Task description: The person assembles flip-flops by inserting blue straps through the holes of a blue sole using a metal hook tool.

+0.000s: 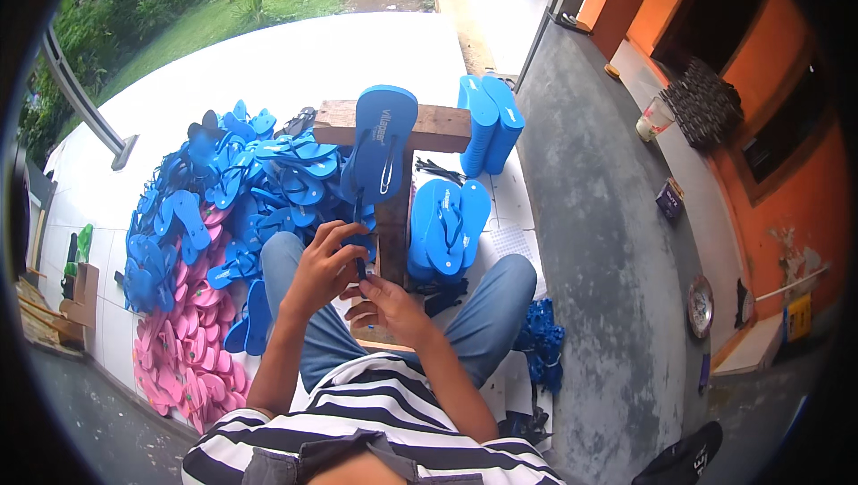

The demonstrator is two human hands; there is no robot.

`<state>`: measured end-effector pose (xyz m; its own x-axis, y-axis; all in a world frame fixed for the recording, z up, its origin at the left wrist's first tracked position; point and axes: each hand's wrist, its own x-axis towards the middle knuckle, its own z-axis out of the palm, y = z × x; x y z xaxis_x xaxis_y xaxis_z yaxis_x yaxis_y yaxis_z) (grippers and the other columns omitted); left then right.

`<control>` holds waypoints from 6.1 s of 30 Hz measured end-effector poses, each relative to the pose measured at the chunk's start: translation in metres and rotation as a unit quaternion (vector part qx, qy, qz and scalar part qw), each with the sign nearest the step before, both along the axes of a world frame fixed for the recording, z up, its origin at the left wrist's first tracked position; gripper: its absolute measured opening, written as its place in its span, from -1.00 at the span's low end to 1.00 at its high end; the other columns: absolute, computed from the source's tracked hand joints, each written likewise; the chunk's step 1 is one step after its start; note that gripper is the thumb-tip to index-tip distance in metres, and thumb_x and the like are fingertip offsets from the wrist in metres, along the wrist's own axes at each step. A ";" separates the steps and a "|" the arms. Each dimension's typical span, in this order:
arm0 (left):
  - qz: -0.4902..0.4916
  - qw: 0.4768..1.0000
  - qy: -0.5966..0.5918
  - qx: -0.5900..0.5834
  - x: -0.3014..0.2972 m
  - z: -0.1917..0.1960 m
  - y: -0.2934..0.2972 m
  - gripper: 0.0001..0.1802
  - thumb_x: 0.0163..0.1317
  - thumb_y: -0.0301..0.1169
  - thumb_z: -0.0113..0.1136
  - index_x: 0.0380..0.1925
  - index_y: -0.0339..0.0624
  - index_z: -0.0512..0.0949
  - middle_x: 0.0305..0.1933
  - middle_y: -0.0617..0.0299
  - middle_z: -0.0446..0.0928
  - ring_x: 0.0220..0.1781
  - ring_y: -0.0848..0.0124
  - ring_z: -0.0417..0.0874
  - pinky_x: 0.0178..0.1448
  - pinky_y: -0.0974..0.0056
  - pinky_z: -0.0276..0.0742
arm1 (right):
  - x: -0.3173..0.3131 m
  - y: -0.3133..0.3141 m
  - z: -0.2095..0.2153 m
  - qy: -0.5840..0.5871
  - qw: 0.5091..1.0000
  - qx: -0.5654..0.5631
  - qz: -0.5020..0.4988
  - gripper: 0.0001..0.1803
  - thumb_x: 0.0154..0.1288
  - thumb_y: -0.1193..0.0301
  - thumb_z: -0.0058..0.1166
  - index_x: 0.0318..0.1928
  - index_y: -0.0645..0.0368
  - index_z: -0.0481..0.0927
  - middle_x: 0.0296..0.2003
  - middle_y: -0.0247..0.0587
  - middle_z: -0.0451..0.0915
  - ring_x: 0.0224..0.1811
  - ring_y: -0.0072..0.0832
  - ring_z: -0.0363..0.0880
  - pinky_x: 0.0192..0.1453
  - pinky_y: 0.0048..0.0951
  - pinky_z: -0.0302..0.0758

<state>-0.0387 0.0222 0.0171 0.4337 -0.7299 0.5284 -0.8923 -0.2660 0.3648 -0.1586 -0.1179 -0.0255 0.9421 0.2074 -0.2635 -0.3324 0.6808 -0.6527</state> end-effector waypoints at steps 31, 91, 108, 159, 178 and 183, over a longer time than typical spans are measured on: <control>0.103 0.942 0.038 -0.318 0.014 0.036 -0.062 -0.66 0.11 -0.64 0.27 -0.07 -0.23 0.58 -0.11 0.04 0.58 -0.06 0.10 0.56 0.06 0.15 0.48 | 0.061 -0.047 0.083 -0.225 0.903 -0.123 -0.343 -0.72 0.51 0.25 0.07 -0.17 0.23 0.62 -0.42 -0.42 0.52 -0.44 -0.70 0.36 -0.30 -0.64 0.30; -0.181 0.902 0.066 -0.387 -0.069 0.043 -0.004 -0.67 0.06 -0.39 0.41 -0.18 -0.08 0.52 -0.21 0.07 0.64 -0.20 0.20 0.67 -0.10 0.08 0.55 | -0.046 0.012 0.066 -0.362 0.702 -0.515 -0.333 -0.70 0.35 0.47 0.15 0.06 0.26 0.53 -0.05 -0.03 0.62 0.12 -0.14 0.62 0.38 -0.03 0.41; 0.037 0.905 0.372 -0.203 -0.061 0.032 0.030 -0.62 0.10 -0.56 0.47 -0.15 -0.27 0.47 -0.19 0.07 0.67 -0.25 0.44 0.68 -0.18 0.37 0.60 | -0.028 -0.003 0.056 -0.323 0.696 -0.615 -0.182 -0.48 0.24 0.45 0.29 0.20 0.26 0.50 -0.06 0.02 0.64 -0.03 -0.11 0.67 -0.02 -0.25 0.62; 0.044 0.679 0.712 -0.171 -0.089 -0.109 0.055 -0.25 0.35 -0.51 0.21 0.44 -0.29 0.06 0.29 0.06 0.41 0.27 0.37 0.49 0.38 0.22 0.39 | -0.038 -0.008 -0.021 -0.129 0.703 -0.697 -0.054 0.11 -0.15 0.09 0.54 0.42 0.14 0.26 0.17 0.03 0.22 0.22 -0.05 0.19 0.27 -0.09 0.37; 0.112 0.607 0.724 -0.307 -0.054 -0.114 0.072 -0.34 0.33 -0.26 0.27 0.31 -0.31 0.24 0.13 0.09 0.51 0.15 0.32 0.57 0.25 0.26 0.47 | 0.030 0.017 -0.030 -0.332 0.648 -0.676 -0.118 0.06 -0.12 0.13 0.53 0.41 0.10 0.31 0.30 -0.03 0.21 0.29 -0.02 0.18 0.35 -0.08 0.26; 0.183 0.685 0.565 -0.421 0.017 -0.116 0.063 -0.32 0.33 -0.23 0.31 0.33 -0.23 0.25 0.22 0.09 0.48 0.20 0.28 0.55 0.29 0.21 0.47 | 0.047 0.014 -0.032 -0.355 0.678 -0.625 -0.150 -0.10 0.07 0.22 0.44 0.41 0.07 0.29 0.33 -0.05 0.25 0.36 -0.03 0.19 0.43 -0.07 0.24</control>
<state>-0.0216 0.0856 -0.0986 0.9860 -0.1056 -0.1290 0.1573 0.3330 0.9297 -0.1118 -0.1042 -0.0577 0.8741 0.0118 0.4856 0.3996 -0.5856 -0.7052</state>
